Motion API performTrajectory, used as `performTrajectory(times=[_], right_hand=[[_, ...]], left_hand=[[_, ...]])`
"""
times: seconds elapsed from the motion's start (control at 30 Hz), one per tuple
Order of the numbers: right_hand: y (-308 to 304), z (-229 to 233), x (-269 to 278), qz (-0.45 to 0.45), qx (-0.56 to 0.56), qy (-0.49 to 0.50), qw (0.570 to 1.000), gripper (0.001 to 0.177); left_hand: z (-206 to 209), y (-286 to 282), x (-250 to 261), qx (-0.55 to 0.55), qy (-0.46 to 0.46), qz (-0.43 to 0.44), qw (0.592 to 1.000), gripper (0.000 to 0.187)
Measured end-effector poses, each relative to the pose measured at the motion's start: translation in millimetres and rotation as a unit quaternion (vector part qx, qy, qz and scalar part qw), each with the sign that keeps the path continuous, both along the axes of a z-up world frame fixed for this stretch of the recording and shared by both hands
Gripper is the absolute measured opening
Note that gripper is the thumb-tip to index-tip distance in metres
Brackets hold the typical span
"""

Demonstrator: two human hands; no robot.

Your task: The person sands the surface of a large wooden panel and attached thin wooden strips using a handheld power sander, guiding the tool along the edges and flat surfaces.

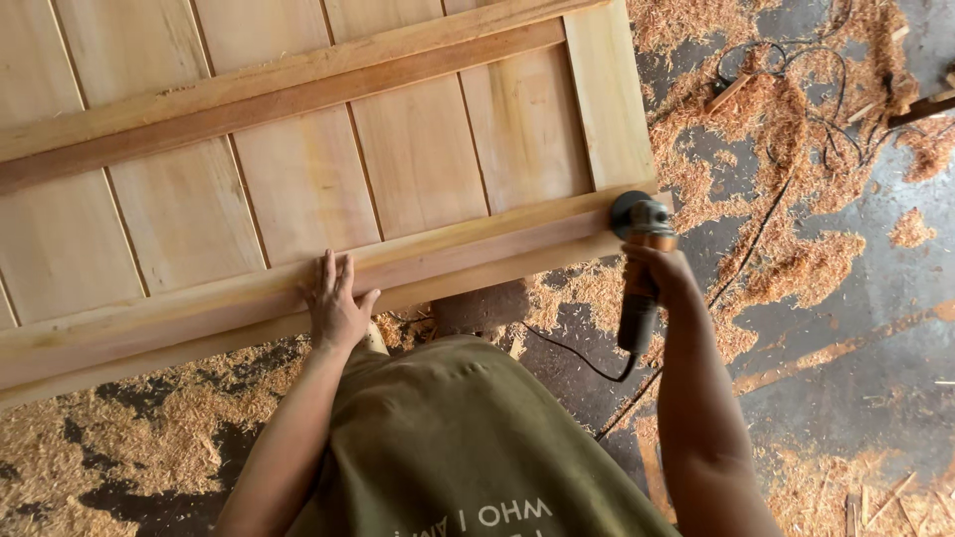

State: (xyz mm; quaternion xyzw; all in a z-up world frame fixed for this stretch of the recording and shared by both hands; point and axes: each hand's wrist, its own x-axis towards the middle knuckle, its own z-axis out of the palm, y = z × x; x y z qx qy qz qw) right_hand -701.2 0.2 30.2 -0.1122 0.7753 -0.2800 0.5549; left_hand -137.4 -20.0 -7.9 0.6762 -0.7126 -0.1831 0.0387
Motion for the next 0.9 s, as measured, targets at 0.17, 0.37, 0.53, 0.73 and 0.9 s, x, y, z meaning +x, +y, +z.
performTrajectory(times=[0.17,0.37,0.53,0.73,0.9], right_hand=[[5,2,-65,-0.095,-0.051,-0.037,0.993,0.048],[27,9,-87,-0.251,-0.087,-0.037,0.963,0.051],[89,10,-35,-0.237,-0.093,-0.006,0.967,0.054],[109,8,85,-0.122,-0.119,-0.058,0.984,0.054],[96,24,200,-0.031,-0.150,-0.101,0.983,0.045]], left_hand=[[-2,0,-2,0.010,-0.024,-0.004,1.000,0.086],[10,-6,12,0.042,0.023,0.021,0.999,0.089],[20,4,91,0.023,-0.057,0.042,0.997,0.086],[51,10,209,0.065,-0.162,0.006,0.985,0.082],[61,-5,249,0.108,-0.155,-0.094,0.978,0.059]])
